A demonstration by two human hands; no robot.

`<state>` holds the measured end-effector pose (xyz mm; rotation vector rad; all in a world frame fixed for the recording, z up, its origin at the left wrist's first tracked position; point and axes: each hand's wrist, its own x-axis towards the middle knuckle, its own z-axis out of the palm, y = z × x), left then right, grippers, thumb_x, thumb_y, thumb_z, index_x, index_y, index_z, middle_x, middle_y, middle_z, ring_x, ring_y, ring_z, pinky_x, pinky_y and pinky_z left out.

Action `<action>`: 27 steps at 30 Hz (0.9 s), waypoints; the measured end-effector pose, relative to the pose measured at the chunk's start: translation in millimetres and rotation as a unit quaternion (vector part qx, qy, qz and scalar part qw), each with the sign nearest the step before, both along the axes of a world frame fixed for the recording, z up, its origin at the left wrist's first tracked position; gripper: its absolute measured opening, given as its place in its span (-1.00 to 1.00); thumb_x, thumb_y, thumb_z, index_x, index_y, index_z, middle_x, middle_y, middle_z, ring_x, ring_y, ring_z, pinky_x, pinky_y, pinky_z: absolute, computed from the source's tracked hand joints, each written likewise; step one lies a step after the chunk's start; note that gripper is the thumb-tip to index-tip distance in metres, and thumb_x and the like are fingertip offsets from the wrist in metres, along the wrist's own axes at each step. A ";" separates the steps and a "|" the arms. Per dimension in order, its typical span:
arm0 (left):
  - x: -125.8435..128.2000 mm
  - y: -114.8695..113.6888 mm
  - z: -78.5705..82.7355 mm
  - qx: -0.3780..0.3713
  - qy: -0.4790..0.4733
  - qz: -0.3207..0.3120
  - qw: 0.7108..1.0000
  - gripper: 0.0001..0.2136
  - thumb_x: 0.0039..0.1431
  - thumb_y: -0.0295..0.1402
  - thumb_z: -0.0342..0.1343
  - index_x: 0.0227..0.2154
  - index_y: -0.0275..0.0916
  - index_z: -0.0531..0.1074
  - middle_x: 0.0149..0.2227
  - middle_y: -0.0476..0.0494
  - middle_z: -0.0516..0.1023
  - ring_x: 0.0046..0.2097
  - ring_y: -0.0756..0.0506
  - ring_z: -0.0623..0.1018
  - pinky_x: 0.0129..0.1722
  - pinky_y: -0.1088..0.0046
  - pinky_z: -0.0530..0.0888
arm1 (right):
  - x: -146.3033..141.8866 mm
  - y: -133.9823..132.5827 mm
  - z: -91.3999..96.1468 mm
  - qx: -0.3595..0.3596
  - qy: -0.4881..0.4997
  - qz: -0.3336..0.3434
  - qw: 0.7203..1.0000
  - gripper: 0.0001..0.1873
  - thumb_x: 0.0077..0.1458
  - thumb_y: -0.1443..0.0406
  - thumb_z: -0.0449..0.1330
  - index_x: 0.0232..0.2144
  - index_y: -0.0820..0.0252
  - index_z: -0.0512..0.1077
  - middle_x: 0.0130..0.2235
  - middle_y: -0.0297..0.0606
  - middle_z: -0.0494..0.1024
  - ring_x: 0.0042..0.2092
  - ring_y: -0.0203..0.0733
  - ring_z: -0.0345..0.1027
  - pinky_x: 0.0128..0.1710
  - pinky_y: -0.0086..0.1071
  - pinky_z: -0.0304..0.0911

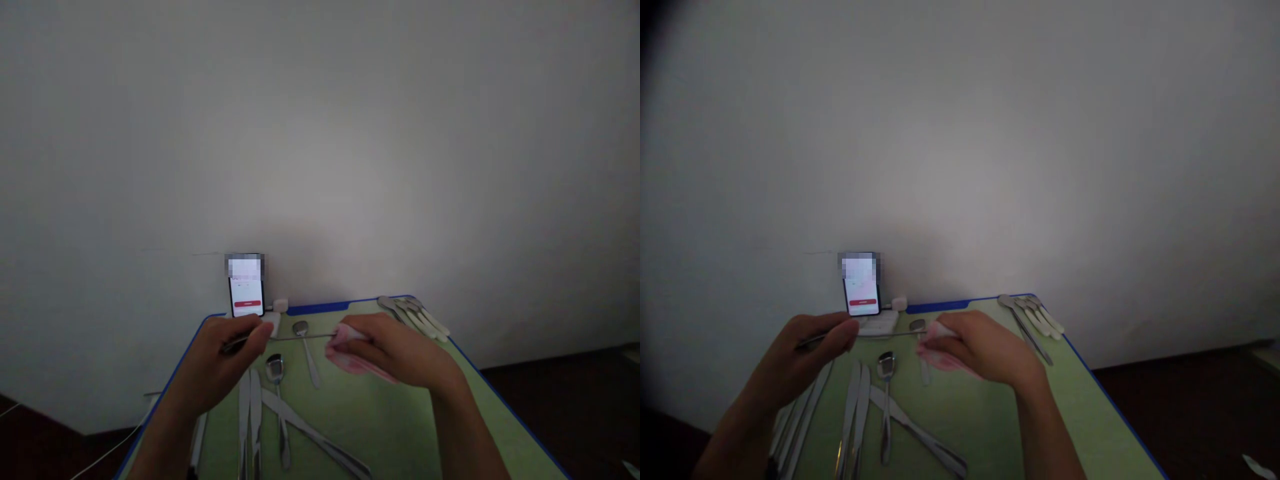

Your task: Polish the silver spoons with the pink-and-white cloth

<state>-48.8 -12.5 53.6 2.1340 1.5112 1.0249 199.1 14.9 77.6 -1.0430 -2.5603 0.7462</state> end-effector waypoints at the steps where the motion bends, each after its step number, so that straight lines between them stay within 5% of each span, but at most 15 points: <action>1: -3.6 -0.2 0.5 -0.003 -0.015 0.005 1.000 -0.62 0.16 -0.16 -0.13 -0.69 -0.26 0.21 -0.69 0.09 0.13 -0.61 0.08 0.18 -0.61 0.57 0.11 | 4.7 1.0 1.4 0.005 0.001 -0.007 1.000 -0.68 0.21 0.17 -0.05 -0.34 0.20 0.43 -0.35 -0.28 0.50 -0.33 -0.30 0.30 -0.33 -0.49 0.08; 10: 3.0 -1.2 2.5 -0.026 -0.017 -0.027 0.999 -0.62 0.15 -0.19 -0.14 -0.71 -0.23 0.04 -0.67 0.10 -0.01 -0.60 0.09 0.07 -0.61 0.54 0.04 | -6.8 -9.2 -8.5 0.027 -0.119 -0.130 0.984 -0.69 0.16 0.14 0.02 -0.36 0.21 0.46 -0.33 -0.16 0.52 -0.29 -0.19 0.36 -0.34 -0.43 0.08; 18: 26.0 1.9 -5.4 -0.080 0.064 -0.107 0.989 -0.63 0.18 -0.21 -0.13 -0.69 -0.26 0.17 -0.67 0.10 0.09 -0.57 0.08 0.14 -0.57 0.53 0.04 | -40.7 -18.8 -6.4 -0.020 -0.101 -0.006 0.995 -0.62 0.16 0.09 -0.02 -0.36 0.21 0.47 -0.38 -0.19 0.54 -0.34 -0.21 0.37 -0.40 -0.44 0.06; 27: 9.8 8.0 -4.5 -0.055 -0.067 -0.011 0.996 -0.60 0.14 -0.10 -0.08 -0.66 -0.28 0.28 -0.66 0.07 0.20 -0.57 0.07 0.20 -0.57 0.56 0.12 | -8.1 1.1 -1.2 0.006 -0.011 0.010 1.000 -0.66 0.22 0.18 -0.09 -0.32 0.21 0.42 -0.32 -0.26 0.49 -0.30 -0.28 0.30 -0.30 -0.46 0.11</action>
